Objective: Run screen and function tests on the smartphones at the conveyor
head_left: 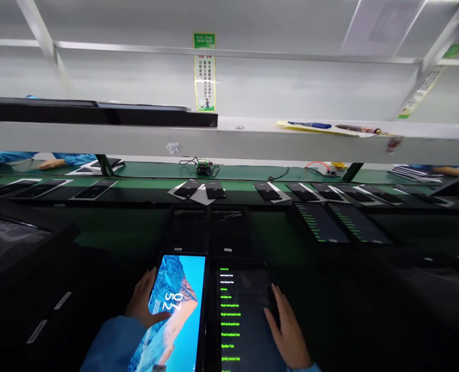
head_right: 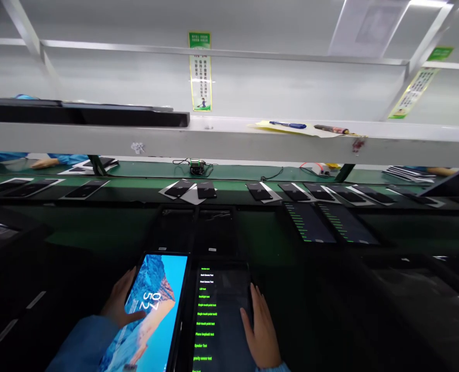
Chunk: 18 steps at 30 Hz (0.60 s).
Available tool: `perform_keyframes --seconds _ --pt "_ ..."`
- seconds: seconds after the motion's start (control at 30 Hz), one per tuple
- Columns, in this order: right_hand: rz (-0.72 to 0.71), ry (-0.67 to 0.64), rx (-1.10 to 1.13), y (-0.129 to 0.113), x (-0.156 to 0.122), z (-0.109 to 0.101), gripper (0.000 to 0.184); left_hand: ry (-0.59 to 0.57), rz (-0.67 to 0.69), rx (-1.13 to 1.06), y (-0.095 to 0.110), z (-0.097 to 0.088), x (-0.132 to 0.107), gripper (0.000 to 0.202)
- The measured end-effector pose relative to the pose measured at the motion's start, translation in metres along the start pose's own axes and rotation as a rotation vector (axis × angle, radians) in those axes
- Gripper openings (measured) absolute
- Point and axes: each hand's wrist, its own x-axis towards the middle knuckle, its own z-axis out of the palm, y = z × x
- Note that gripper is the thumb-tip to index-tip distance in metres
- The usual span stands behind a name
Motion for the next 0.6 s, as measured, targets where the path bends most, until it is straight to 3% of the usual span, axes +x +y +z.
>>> perform_keyframes --seconds 0.17,0.33,0.6 --pt "-0.141 -0.040 -0.134 -0.016 0.001 -0.008 0.054 0.060 -0.046 -0.034 0.002 0.001 -0.001 0.081" --pt "-0.180 -0.078 -0.183 -0.016 0.001 -0.008 0.043 0.087 -0.100 -0.080 0.004 -0.002 -0.002 0.063" --pt "-0.011 0.007 0.062 -0.021 -0.002 -0.014 0.050 0.091 -0.184 -0.200 0.007 -0.005 -0.003 0.063"
